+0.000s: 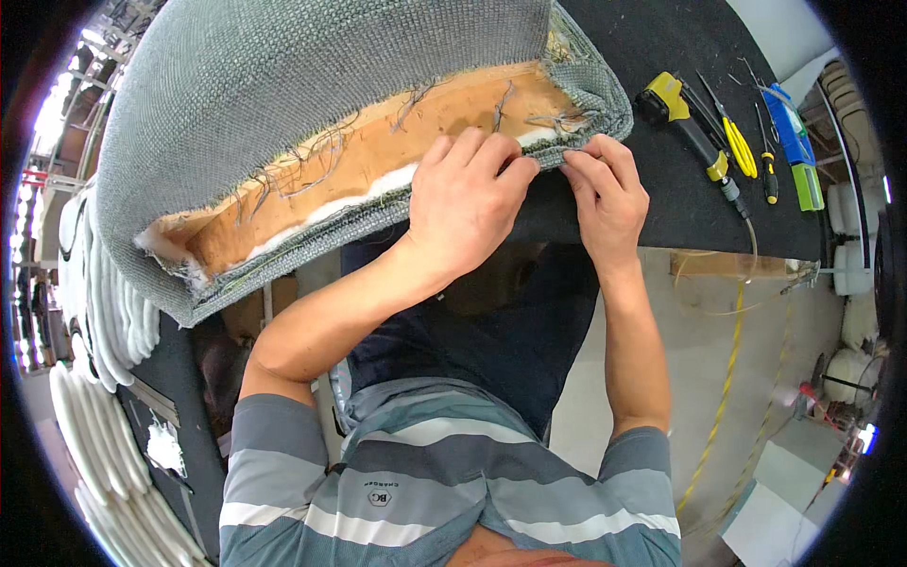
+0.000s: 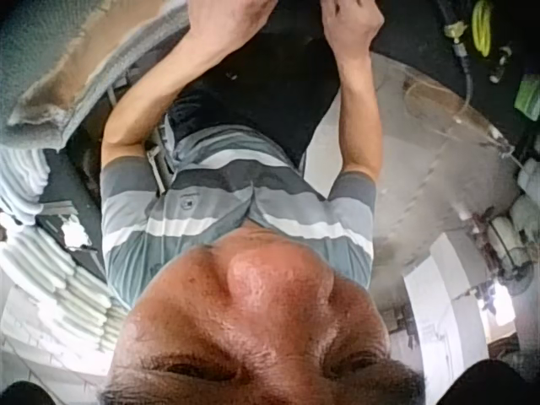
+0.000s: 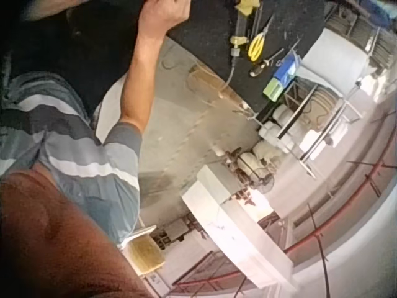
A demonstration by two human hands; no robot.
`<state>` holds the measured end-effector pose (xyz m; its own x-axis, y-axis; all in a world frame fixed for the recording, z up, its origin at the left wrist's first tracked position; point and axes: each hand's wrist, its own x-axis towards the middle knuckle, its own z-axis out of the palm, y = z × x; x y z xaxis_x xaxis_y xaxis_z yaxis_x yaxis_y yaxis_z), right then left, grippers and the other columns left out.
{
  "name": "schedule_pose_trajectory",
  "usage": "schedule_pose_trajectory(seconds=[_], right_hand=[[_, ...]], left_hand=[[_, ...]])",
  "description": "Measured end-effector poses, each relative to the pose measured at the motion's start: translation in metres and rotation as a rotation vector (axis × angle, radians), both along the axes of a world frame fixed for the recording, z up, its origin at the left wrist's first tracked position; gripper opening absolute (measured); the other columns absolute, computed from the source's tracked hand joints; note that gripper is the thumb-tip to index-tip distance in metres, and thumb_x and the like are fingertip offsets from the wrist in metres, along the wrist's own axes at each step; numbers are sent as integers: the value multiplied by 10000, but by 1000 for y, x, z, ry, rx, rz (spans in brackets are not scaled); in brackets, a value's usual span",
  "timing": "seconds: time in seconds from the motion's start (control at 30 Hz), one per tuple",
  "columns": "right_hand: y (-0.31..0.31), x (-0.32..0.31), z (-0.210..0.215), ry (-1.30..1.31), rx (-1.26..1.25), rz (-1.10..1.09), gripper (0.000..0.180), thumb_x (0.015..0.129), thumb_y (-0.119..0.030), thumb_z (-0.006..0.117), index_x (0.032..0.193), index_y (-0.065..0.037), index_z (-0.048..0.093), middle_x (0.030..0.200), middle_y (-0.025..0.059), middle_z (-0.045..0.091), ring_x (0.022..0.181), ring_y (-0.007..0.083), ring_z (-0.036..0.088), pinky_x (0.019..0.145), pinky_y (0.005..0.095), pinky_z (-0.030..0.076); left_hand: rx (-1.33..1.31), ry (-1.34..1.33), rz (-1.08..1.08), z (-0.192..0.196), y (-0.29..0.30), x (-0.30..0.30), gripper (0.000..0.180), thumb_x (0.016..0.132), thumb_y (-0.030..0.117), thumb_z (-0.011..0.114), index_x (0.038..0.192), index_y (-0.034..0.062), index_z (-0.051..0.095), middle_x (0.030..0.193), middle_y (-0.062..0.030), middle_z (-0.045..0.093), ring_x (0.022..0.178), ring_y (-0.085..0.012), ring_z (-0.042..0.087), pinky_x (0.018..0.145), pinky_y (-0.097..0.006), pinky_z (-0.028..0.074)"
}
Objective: The recorder uses a pneumatic staple gun and scissors to attach and trim fabric onto a padded chair component.
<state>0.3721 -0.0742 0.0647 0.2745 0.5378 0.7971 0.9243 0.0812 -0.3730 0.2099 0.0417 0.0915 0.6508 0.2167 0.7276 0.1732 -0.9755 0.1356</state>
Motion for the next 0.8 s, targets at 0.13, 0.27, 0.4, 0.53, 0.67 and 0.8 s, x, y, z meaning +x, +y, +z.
schedule_pose_trajectory(seconds=[0.13, 0.27, 0.4, 0.53, 0.67, 0.8], right_hand=[[-2, -4, 2, 14, -34, -20, 257, 762, -2, 818, 990, -78, 728, 996, 64, 653, 723, 206, 665, 637, 320, 537], [-6, -10, 2, 41, -70, -29, 263, 782, -12, 818, 1022, -91, 744, 1033, 63, 646, 710, 186, 656, 627, 314, 534], [-4, -7, -5, 56, -62, -44, 269, 800, -20, 814, 1050, -101, 755, 1063, 58, 638, 690, 167, 647, 615, 311, 529], [-3, -7, 0, 44, -79, -37, 257, 811, -20, 808, 1050, -102, 759, 1059, 56, 637, 682, 164, 643, 608, 308, 526], [-4, -7, 0, 71, -76, -28, 240, 824, -15, 799, 1049, -91, 758, 1052, 62, 630, 682, 161, 638, 616, 301, 526], [-3, -8, 3, 135, -81, 9, 223, 842, -1, 785, 1051, -70, 752, 1065, 74, 612, 711, 155, 632, 645, 298, 530]], left_hand=[[-29, 31, 2, 1, 1, -2, 163, 781, 157, 788, 927, 154, 717, 885, 7, 621, 836, -218, 603, 720, -369, 442], [-35, 33, 5, 3, 2, -4, 154, 786, 160, 784, 924, 151, 717, 887, 6, 622, 834, -219, 603, 717, -369, 440], [-40, 107, -7, 8, 4, -4, 126, 797, 160, 772, 910, 141, 721, 883, -2, 629, 839, -222, 614, 731, -371, 455], [-140, 233, -119, 20, 17, -2, 130, 807, 151, 762, 932, 121, 744, 891, -38, 647, 859, -261, 648, 775, -401, 496], [-277, 344, -220, 34, 33, 4, 168, 818, 149, 759, 985, 126, 763, 895, -67, 654, 874, -303, 661, 815, -428, 512], [-291, 452, -418, 43, 63, 17, 289, 853, 168, 757, 1142, 176, 759, 968, -111, 631, 929, -326, 646, 838, -436, 510]])
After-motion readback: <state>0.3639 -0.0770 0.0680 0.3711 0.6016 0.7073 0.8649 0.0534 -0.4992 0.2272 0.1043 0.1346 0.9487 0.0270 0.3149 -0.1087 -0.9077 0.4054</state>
